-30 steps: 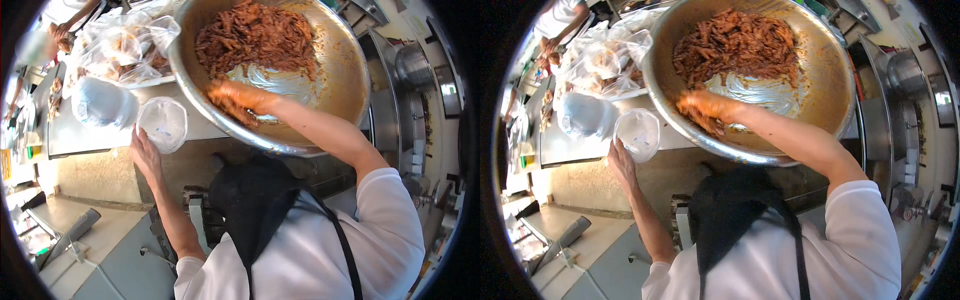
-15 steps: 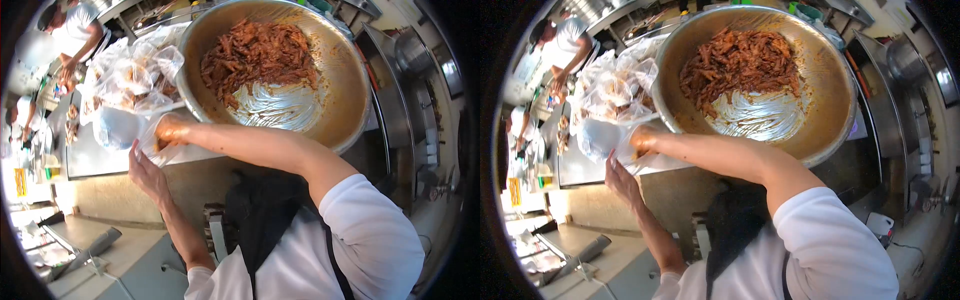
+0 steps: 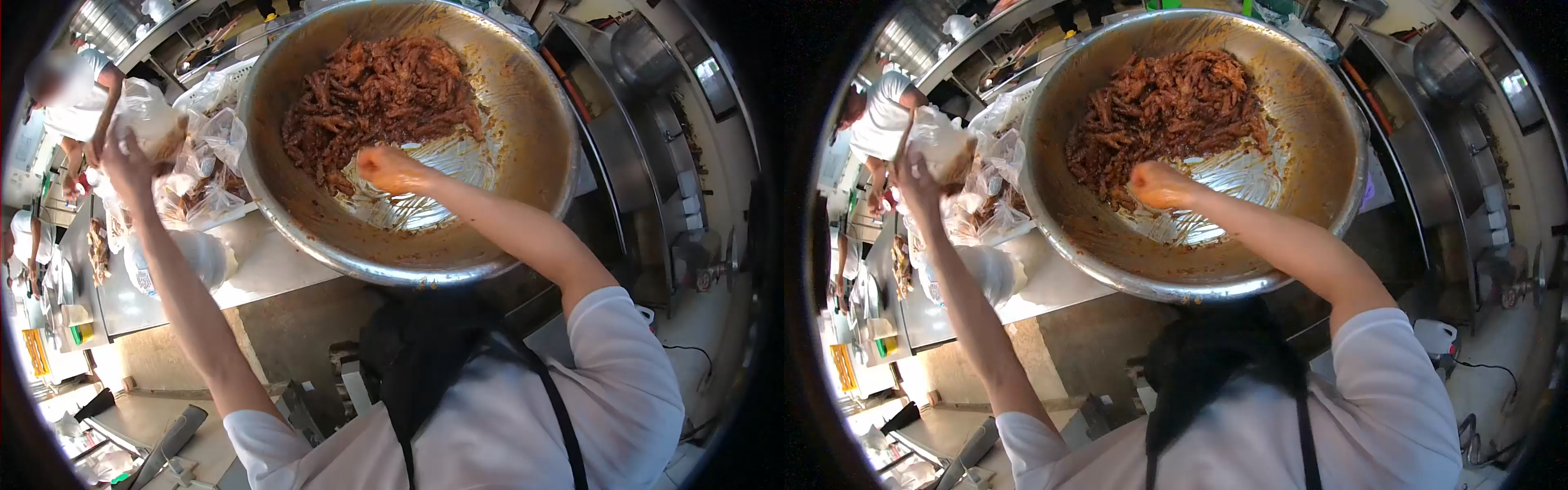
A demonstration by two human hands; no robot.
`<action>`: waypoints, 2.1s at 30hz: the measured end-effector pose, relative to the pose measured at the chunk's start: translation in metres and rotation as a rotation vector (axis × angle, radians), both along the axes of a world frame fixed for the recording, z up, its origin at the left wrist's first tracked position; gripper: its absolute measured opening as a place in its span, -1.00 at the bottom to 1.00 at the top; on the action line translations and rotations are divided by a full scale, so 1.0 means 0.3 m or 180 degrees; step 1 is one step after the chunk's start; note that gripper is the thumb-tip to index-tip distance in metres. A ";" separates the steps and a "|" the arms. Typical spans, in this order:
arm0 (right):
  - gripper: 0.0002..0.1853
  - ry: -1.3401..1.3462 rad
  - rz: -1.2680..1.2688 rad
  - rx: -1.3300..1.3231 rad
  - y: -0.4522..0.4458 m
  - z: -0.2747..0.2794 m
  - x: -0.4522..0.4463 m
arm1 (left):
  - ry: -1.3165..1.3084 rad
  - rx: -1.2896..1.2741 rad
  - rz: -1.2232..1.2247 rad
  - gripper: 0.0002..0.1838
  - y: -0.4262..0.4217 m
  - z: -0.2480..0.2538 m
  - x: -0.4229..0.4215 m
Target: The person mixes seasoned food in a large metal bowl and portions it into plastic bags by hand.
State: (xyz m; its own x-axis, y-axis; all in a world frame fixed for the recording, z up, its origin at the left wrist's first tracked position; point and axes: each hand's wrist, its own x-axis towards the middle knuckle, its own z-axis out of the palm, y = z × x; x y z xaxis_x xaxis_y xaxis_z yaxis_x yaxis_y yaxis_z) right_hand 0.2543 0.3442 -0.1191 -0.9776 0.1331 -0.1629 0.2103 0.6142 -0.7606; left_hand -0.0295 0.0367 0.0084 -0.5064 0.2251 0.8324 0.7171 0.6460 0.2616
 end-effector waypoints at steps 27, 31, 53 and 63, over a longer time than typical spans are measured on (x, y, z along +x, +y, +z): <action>-0.70 0.0694 0.1280 0.2769 0.073 -0.349 -0.250 | -0.1081 -0.0117 0.1649 -0.58 -0.415 -0.147 0.368; -0.74 0.0259 0.1525 0.2785 0.091 -0.381 -0.188 | -0.0177 0.0465 0.1594 -0.74 -0.597 -0.027 0.345; -0.70 -0.1911 0.2169 0.1796 0.373 -0.275 0.420 | -0.2830 0.2813 0.1026 -0.33 -0.329 -0.243 0.760; -0.79 -0.1976 0.1069 -0.3093 0.148 0.076 0.300 | -0.3589 0.0811 0.0366 -0.40 -0.075 -0.830 0.554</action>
